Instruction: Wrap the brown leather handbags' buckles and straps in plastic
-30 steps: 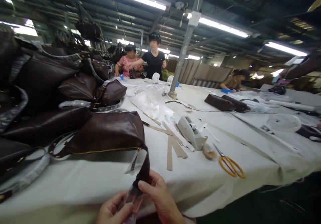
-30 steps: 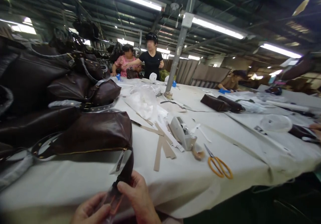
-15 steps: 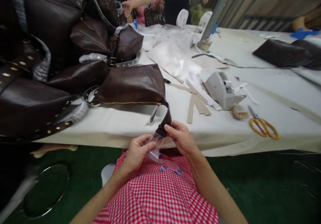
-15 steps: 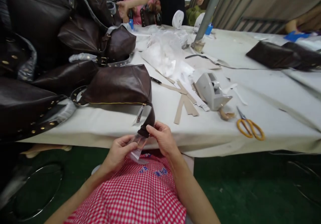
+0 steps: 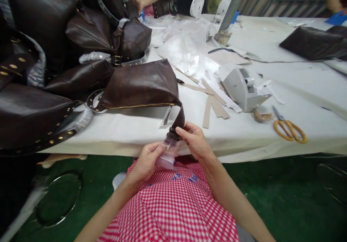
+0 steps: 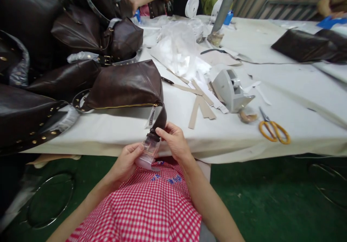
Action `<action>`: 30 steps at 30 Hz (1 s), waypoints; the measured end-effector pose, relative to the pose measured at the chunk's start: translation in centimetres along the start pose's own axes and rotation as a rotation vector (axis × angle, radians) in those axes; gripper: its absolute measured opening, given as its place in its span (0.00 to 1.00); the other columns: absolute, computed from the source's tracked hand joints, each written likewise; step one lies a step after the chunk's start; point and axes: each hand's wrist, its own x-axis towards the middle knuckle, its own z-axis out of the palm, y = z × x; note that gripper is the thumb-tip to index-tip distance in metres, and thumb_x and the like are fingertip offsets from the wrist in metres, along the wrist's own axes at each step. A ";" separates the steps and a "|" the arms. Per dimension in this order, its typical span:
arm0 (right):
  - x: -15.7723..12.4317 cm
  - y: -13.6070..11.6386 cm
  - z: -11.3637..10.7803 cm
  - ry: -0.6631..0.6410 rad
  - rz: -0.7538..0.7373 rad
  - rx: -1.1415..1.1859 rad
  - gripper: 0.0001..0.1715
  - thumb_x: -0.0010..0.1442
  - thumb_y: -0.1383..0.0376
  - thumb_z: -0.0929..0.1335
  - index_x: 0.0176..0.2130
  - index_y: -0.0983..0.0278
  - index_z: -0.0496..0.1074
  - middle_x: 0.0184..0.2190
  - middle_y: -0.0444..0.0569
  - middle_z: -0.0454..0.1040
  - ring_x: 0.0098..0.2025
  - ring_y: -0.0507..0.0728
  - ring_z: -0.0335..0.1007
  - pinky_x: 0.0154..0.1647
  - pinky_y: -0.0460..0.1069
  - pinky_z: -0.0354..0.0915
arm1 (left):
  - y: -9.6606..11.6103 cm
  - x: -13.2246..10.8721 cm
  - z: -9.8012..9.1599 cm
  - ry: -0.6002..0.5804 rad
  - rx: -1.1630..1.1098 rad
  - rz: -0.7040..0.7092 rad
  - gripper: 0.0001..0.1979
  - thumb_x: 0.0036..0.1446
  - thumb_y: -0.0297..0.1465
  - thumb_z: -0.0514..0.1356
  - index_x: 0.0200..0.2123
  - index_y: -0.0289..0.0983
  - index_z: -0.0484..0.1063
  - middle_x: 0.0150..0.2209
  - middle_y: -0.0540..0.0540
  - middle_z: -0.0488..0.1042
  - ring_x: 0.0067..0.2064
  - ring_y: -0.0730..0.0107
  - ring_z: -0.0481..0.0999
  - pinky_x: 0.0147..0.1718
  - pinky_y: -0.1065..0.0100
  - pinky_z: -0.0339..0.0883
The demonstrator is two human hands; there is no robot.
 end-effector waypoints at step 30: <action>-0.4 -0.5 0.3 -0.005 -0.011 0.010 0.15 0.45 0.57 0.77 0.31 0.63 0.76 0.29 0.43 0.76 0.32 0.52 0.68 0.37 0.48 0.67 | 1.1 1.0 1.4 0.292 0.308 0.250 0.10 0.52 0.36 0.65 0.33 0.34 0.79 0.29 0.48 0.79 0.30 0.69 0.76 0.33 0.70 0.70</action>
